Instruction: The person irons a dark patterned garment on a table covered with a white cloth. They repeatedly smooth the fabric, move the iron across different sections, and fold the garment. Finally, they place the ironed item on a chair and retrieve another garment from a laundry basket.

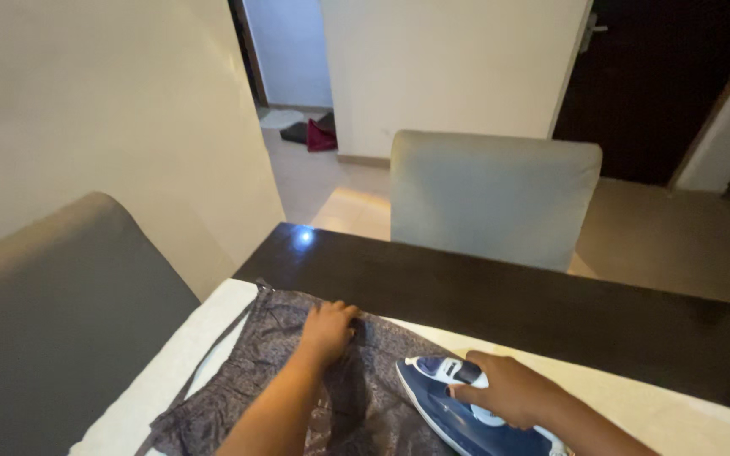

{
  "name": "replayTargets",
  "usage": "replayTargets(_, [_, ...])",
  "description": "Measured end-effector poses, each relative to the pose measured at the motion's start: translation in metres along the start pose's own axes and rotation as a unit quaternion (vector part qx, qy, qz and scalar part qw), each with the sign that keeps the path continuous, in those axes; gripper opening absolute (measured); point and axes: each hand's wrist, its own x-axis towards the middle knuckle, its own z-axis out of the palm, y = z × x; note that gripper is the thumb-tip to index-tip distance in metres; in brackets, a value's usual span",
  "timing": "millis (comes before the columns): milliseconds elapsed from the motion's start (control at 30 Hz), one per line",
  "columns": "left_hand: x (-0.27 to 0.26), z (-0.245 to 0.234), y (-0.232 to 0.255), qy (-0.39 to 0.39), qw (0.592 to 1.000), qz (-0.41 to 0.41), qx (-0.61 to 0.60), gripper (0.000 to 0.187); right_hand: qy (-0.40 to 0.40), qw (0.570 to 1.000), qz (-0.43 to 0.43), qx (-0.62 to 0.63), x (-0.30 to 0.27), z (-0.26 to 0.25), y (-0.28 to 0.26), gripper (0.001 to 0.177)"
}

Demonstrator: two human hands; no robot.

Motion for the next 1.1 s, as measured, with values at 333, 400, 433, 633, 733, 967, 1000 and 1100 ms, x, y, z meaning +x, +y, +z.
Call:
replayTargets(333, [0.056, 0.034, -0.019, -0.046, 0.999, -0.001, -0.027, 0.012, -0.011, 0.999, 0.000, -0.037, 0.007, -0.016, -0.037, 0.076])
replayTargets(400, [0.058, 0.037, -0.017, -0.049, 0.998, -0.008, -0.031, 0.013, -0.006, 0.998, -0.015, -0.062, 0.013, -0.017, -0.039, 0.079])
replayTargets(433, [0.058, 0.036, -0.017, -0.051, 0.998, -0.011, -0.034, 0.015, -0.003, 0.997, -0.034, -0.076, 0.018, -0.015, -0.039, 0.075])
replayTargets(633, [0.060, 0.010, -0.072, -0.171, 0.983, -0.027, 0.067, 0.041, 0.005, 0.996, -0.017, -0.092, 0.048, 0.003, -0.034, 0.074])
replayTargets(733, [0.073, -0.005, -0.123, -0.226, 0.969, -0.050, 0.085, 0.037, 0.025, 0.992, -0.056, -0.109, 0.070, 0.007, -0.039, 0.077])
replayTargets(967, [0.074, -0.001, -0.160, -0.118, 0.985, -0.093, 0.089, 0.022, 0.000, 0.994, -0.089, -0.064, 0.111, 0.014, -0.089, 0.072])
replayTargets(1000, [0.072, 0.005, -0.156, -0.085, 0.986, -0.090, 0.108, 0.022, 0.003, 0.995, -0.078, -0.062, 0.114, 0.015, -0.095, 0.076])
replayTargets(1100, [0.069, 0.014, -0.144, -0.035, 0.981, -0.098, 0.163, 0.027, 0.015, 0.992, -0.110, -0.057, 0.130, 0.020, -0.108, 0.059])
